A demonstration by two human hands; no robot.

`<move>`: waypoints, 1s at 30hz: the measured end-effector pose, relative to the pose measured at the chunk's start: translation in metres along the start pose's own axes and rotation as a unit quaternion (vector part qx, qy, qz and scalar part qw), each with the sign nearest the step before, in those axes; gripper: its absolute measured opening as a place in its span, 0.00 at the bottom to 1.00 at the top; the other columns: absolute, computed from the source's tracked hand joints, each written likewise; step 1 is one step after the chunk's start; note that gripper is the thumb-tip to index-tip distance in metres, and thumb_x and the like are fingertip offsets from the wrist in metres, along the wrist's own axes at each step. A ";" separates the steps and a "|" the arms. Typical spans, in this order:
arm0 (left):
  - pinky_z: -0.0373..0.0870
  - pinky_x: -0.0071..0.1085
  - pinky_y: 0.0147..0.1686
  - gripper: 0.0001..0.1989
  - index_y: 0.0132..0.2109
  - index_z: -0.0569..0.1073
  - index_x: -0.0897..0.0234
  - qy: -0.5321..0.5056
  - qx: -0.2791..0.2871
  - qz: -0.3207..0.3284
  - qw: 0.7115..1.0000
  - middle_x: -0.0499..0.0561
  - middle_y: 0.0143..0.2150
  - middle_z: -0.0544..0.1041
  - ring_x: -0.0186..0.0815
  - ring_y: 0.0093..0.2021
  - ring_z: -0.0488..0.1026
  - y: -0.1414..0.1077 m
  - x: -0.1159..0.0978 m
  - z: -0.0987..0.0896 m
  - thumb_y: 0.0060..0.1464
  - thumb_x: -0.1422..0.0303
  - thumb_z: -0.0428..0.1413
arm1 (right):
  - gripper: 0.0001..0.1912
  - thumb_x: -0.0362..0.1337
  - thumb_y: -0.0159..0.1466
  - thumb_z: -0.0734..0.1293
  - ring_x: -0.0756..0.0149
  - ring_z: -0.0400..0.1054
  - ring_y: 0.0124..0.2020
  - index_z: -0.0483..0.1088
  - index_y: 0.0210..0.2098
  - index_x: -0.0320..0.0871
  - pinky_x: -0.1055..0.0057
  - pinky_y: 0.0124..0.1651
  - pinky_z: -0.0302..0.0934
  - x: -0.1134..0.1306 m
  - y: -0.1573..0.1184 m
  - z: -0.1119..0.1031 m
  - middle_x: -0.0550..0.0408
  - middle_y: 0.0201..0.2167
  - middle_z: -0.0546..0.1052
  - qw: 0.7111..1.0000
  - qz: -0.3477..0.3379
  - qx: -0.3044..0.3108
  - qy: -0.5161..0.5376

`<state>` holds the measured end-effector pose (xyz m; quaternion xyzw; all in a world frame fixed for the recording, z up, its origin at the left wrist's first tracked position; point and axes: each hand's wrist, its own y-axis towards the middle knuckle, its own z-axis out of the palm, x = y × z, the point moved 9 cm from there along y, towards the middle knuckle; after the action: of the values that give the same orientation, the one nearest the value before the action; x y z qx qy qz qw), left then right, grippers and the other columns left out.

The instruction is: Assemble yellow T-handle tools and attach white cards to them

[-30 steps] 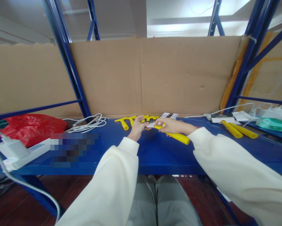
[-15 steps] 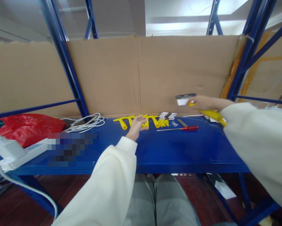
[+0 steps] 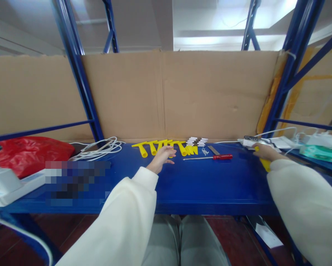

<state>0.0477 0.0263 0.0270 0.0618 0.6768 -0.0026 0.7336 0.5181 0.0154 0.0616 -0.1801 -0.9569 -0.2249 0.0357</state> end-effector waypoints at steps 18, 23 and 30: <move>0.70 0.22 0.22 0.09 0.35 0.75 0.64 0.031 0.024 0.010 0.999 0.55 0.39 0.80 0.35 0.35 0.76 0.000 -0.001 0.006 0.44 0.74 0.65 | 0.22 0.27 0.63 0.58 0.44 0.73 0.54 0.77 0.51 0.40 0.49 0.52 0.65 0.002 -0.010 0.029 0.27 0.55 0.74 0.990 0.027 0.103 -0.096; 0.66 0.22 0.20 0.06 0.34 0.74 0.64 0.099 0.033 0.013 0.995 0.54 0.33 0.81 0.33 0.28 0.75 0.000 -0.001 0.008 0.45 0.76 0.61 | 0.22 0.25 0.65 0.56 0.42 0.67 0.61 0.78 0.49 0.38 0.47 0.54 0.62 0.013 -0.018 0.020 0.25 0.56 0.72 0.988 0.021 0.098 -0.119; 0.58 0.23 0.19 0.06 0.28 0.73 0.64 0.127 -0.018 0.026 0.991 0.52 0.26 0.79 0.32 0.21 0.71 0.015 0.004 -0.005 0.45 0.78 0.60 | 0.22 0.27 0.66 0.57 0.45 0.66 0.62 0.74 0.54 0.35 0.51 0.58 0.60 0.087 -0.029 -0.003 0.30 0.57 0.73 0.987 -0.034 0.075 -0.139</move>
<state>0.0441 0.0420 0.0240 0.0655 0.7623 0.0366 0.6428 0.4265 0.0178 0.0653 -0.1734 -0.9723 -0.1267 -0.0918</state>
